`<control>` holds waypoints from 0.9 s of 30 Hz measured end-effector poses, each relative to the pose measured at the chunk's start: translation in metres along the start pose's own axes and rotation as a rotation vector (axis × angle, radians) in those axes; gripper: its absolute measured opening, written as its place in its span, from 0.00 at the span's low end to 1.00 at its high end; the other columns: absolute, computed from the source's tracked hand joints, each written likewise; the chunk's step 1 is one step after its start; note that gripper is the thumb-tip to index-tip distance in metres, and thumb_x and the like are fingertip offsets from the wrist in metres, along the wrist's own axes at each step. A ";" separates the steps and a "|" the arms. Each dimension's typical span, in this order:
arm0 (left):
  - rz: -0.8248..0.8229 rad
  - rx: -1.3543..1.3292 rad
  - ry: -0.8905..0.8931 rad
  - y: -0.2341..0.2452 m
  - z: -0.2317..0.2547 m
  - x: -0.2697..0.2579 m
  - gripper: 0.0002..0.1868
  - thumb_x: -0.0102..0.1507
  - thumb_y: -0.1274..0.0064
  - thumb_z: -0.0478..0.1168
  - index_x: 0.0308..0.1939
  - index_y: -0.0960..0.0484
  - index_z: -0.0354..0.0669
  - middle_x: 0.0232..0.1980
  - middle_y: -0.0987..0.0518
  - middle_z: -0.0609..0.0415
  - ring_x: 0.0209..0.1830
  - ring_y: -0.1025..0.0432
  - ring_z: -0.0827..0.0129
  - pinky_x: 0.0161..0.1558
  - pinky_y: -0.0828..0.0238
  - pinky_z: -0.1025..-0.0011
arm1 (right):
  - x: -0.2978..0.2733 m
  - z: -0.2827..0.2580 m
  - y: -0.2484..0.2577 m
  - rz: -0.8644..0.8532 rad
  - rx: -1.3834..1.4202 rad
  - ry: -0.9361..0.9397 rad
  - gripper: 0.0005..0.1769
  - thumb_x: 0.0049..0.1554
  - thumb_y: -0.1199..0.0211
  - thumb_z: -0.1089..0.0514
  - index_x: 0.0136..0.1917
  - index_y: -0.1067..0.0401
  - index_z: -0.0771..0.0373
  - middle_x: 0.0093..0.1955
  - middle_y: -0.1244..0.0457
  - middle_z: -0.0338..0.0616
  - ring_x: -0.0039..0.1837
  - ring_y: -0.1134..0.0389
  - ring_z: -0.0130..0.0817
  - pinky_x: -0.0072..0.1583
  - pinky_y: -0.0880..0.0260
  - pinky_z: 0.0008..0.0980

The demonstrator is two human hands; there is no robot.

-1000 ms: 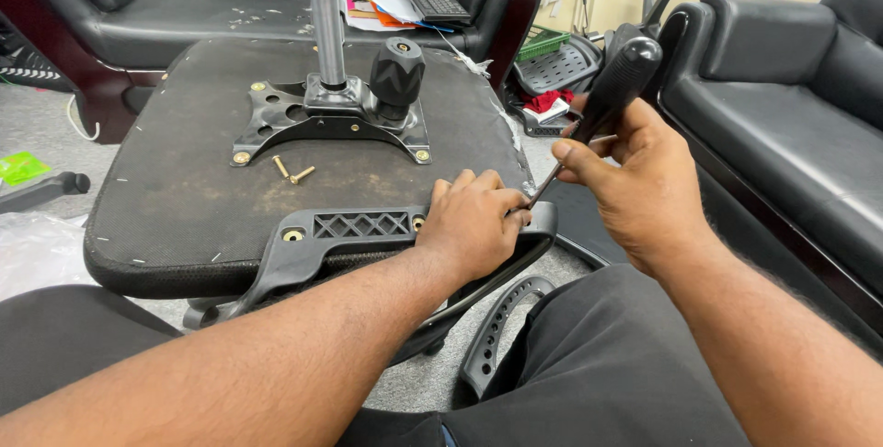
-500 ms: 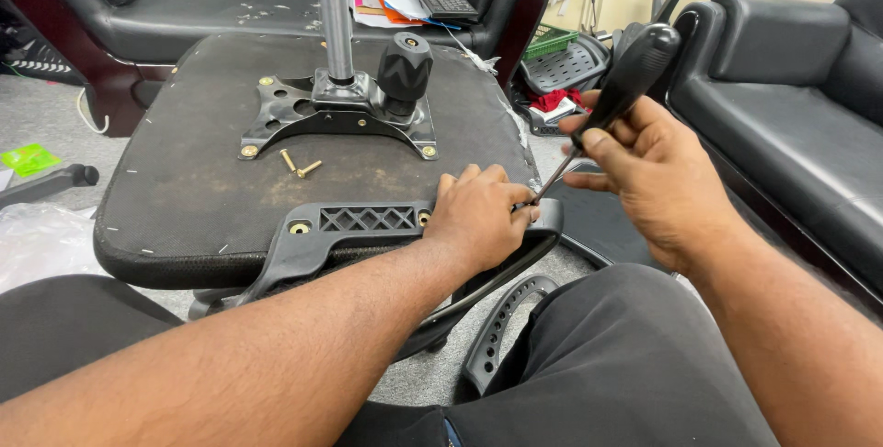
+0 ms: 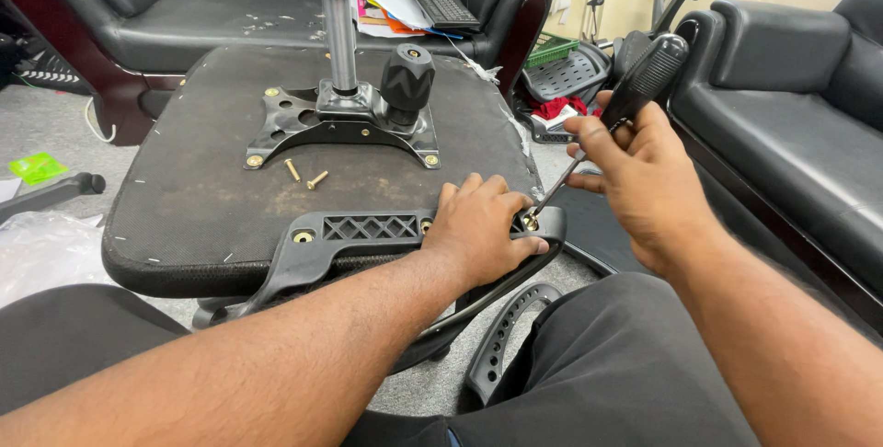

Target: The person uses a screwdriver to fasten screws into a black plastic chair armrest, securing it to the chair base. They tighten multiple screws in sequence and then flip the chair to inspect the underside.

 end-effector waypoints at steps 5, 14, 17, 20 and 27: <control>-0.005 0.040 -0.034 -0.001 0.000 0.002 0.32 0.55 0.39 0.65 0.56 0.18 0.52 0.53 0.25 0.53 0.61 0.36 0.60 0.62 0.45 0.57 | -0.004 -0.012 0.005 -0.065 -0.123 0.020 0.17 0.61 0.41 0.58 0.63 0.33 0.58 0.56 0.29 0.36 0.56 0.28 0.22 0.52 0.22 0.31; -0.029 0.073 0.017 -0.001 0.004 0.013 0.31 0.53 0.36 0.64 0.52 0.16 0.49 0.55 0.26 0.53 0.64 0.37 0.59 0.63 0.44 0.56 | -0.003 -0.015 -0.003 -0.115 -0.149 0.089 0.14 0.62 0.41 0.60 0.61 0.33 0.60 0.52 0.30 0.39 0.53 0.28 0.27 0.51 0.22 0.31; -0.044 0.085 0.016 0.000 0.003 0.021 0.31 0.54 0.37 0.64 0.52 0.17 0.48 0.56 0.26 0.52 0.64 0.37 0.59 0.63 0.44 0.56 | 0.003 -0.014 0.002 -0.139 -0.103 0.108 0.14 0.63 0.42 0.60 0.62 0.34 0.61 0.53 0.30 0.41 0.52 0.28 0.29 0.50 0.22 0.31; -0.050 0.102 0.007 0.000 0.004 0.024 0.32 0.56 0.38 0.65 0.52 0.17 0.45 0.55 0.26 0.50 0.64 0.37 0.57 0.63 0.44 0.55 | 0.006 -0.012 0.008 -0.132 -0.087 0.100 0.14 0.63 0.42 0.60 0.62 0.34 0.61 0.54 0.31 0.42 0.52 0.29 0.30 0.50 0.22 0.32; -0.050 0.161 -0.018 0.001 0.004 0.016 0.34 0.58 0.42 0.67 0.50 0.17 0.41 0.55 0.27 0.47 0.63 0.37 0.54 0.62 0.43 0.55 | 0.003 -0.007 0.011 -0.103 -0.101 0.064 0.14 0.63 0.42 0.59 0.62 0.33 0.60 0.53 0.30 0.41 0.51 0.28 0.29 0.50 0.22 0.32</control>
Point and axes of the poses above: each hand's wrist, its own x-axis towards the middle knuckle, its own y-axis out of the back of the hand, z = x × y, the point moved 6 cm from there along x, towards the middle knuckle
